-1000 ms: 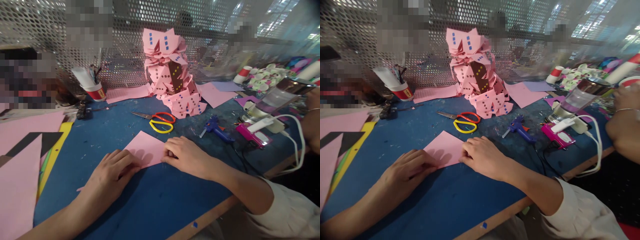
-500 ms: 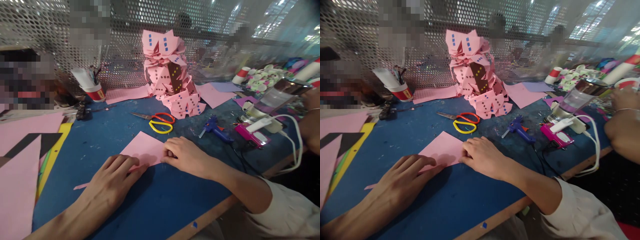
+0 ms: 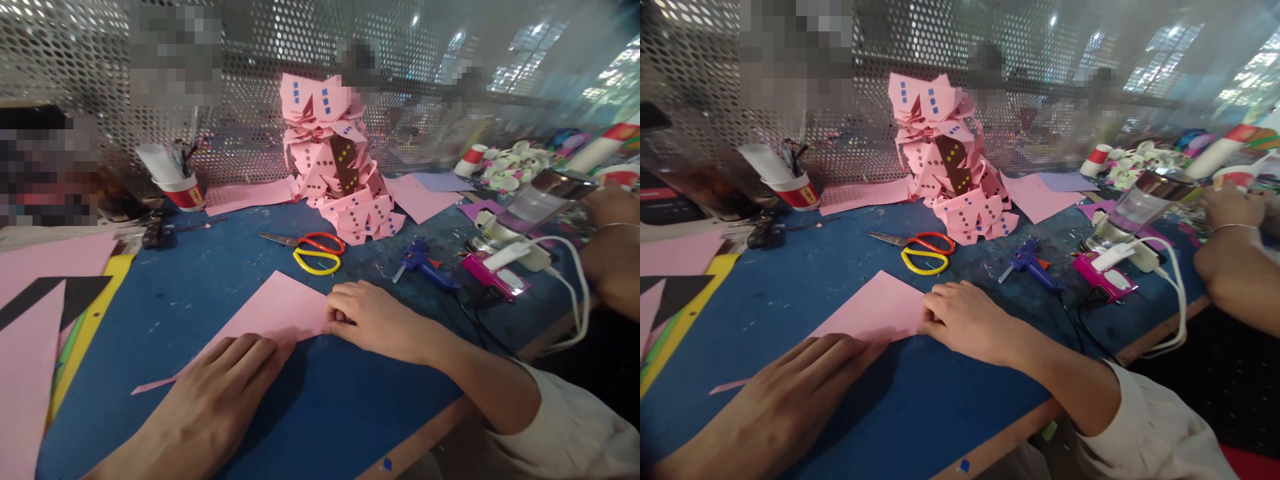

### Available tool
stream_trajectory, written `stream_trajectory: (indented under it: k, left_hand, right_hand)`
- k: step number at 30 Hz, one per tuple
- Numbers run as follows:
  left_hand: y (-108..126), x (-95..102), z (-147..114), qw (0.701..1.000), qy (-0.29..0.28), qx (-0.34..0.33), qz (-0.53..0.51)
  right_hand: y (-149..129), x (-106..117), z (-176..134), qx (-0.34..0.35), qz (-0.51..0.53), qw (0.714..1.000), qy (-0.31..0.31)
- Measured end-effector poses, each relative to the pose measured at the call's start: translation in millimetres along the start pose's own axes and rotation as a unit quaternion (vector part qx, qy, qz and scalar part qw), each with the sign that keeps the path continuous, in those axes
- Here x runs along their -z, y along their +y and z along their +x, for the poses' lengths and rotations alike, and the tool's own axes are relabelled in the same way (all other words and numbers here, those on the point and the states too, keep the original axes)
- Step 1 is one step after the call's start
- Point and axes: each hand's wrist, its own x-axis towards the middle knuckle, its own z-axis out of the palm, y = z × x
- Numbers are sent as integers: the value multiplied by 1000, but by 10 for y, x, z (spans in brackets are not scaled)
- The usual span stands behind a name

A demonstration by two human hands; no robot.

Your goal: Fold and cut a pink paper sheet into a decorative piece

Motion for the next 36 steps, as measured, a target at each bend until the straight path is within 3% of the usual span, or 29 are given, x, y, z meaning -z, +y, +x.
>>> stream_trajectory:
  k: [13, 36]
  left_hand:
    - [13, -103, -7, 999, 28, 10, 10]
    - [-35, -142, -47, 999, 38, 10, -16]
  right_hand:
    - [89, 166, -57, -5, -7, 999, -39]
    - [87, 232, -77, -52, -47, 997, -41]
